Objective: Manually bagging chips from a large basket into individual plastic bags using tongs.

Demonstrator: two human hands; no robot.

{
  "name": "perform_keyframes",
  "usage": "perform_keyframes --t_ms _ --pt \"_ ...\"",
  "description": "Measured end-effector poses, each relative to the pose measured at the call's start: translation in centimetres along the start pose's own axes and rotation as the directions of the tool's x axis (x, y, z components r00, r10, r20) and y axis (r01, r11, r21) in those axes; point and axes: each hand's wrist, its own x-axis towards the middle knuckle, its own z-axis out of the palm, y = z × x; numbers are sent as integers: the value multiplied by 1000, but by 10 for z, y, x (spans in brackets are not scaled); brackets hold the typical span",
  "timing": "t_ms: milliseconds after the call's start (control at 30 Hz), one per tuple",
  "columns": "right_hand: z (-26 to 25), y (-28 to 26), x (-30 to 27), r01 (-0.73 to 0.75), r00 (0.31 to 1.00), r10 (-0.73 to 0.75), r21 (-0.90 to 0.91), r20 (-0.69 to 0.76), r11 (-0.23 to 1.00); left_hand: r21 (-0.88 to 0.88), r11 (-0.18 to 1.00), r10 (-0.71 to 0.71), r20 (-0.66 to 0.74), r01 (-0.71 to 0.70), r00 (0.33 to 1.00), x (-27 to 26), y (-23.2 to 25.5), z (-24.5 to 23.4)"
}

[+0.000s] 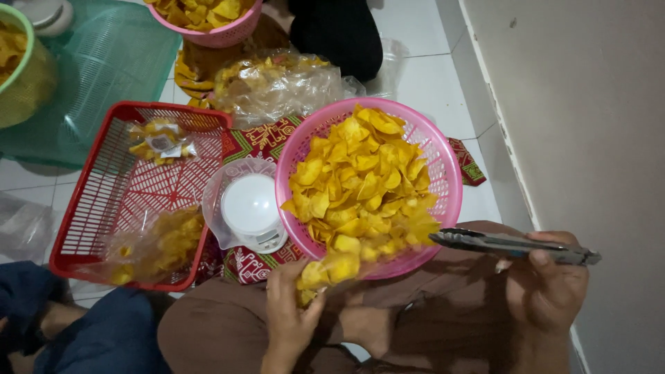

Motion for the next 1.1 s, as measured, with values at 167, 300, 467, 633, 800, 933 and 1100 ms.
perform_keyframes --t_ms 167,300,467,633,800,933,1100 --pt "13 -1 -2 -4 1000 4 11 -7 1000 -114 990 81 -5 -81 997 7 17 -5" --pt "15 -2 -2 25 999 -23 -41 49 999 -124 990 67 -6 -67 998 8 22 -7" --pt "9 -3 -4 -1 999 4 -81 40 997 -97 992 83 -12 -84 996 6 17 -3" --pt "2 -1 -5 -4 998 10 -103 65 995 -94 989 109 -34 -112 993 7 20 -5" --pt "12 -5 -3 15 997 -9 -92 70 996 -49 992 116 -54 -118 992 7 18 -4" --pt "-1 1 4 15 999 -18 -62 -51 998 -114 993 5 -79 -14 997 8 15 -4" --pt "-8 27 20 -11 994 11 3 -113 1000 -326 938 -180 -161 119 970 -9 -13 13"
